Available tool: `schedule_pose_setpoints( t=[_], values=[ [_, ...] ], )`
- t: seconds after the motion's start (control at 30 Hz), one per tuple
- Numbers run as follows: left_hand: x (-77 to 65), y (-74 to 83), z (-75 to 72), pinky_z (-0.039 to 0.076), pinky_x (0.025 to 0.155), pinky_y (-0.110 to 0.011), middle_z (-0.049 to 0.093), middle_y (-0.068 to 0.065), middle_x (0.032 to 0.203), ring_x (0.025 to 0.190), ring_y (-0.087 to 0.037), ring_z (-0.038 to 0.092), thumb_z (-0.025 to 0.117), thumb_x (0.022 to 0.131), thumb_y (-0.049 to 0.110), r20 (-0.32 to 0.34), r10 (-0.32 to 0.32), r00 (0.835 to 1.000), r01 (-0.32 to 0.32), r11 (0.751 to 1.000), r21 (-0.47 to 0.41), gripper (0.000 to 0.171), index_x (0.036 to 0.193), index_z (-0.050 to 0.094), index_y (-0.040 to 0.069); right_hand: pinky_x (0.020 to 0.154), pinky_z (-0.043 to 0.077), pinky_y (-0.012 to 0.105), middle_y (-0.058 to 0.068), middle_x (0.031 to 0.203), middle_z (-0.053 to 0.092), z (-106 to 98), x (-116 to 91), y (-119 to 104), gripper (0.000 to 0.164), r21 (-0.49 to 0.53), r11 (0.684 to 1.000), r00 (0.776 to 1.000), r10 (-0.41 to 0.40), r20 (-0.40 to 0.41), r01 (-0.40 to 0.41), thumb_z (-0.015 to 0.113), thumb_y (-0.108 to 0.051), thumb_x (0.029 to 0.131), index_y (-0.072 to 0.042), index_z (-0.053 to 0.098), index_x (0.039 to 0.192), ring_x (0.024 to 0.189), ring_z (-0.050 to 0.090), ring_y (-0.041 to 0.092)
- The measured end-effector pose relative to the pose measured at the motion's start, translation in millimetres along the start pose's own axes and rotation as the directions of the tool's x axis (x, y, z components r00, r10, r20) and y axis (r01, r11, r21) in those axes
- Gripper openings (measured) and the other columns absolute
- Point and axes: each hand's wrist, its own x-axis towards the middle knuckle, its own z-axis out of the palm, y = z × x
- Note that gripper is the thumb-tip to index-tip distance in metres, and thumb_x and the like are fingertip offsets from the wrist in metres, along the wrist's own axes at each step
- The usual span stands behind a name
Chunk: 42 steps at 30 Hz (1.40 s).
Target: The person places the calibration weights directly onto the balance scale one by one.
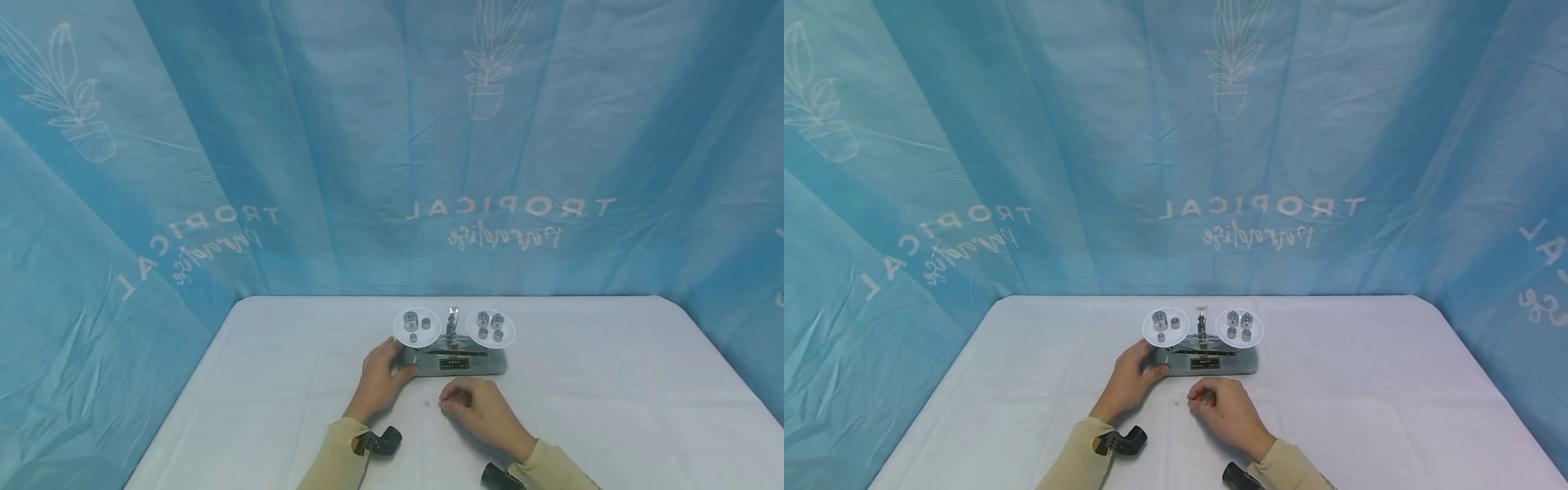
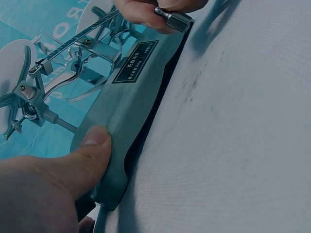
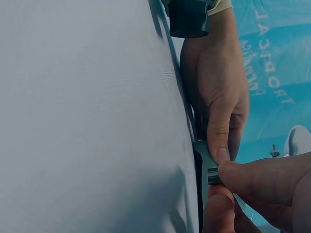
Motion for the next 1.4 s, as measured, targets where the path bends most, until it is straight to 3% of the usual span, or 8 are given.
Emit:
schedule_pose_setpoints(
  t=[0.9,1.4],
  values=[
    [0.6,0.1,0.3,0.024,0.119,-0.061,0.053,-0.015,0.147,0.142,-0.038,0.039,0.073,0.092,0.033,0.008,-0.018,1.0,0.018,1.0,0.003,0.062,0.144,0.053,0.005,0.061,0.054,0.023,-0.007,0.091,0.071,-9,0,-10,0.008,0.028,0.999,0.998,-0.034,-0.059,0.036,0.078,-0.012,0.087,-0.013,0.074,0.094,0.073,0.061,0.005],
    [-0.1,3.1,-1.1,0.022,0.12,-0.06,0.051,-0.015,0.149,0.144,-0.037,0.037,0.071,0.093,0.033,0.014,-0.041,0.999,0.041,0.999,-0.009,0.062,0.146,0.052,0.006,0.062,0.054,0.023,-0.007,0.092,0.071,-14,0,-20,0.007,0.0,0.995,0.99,-0.096,-0.107,0.096,0.077,-0.013,0.089,-0.014,0.075,0.096,0.073,0.062,0.003]
  ],
)
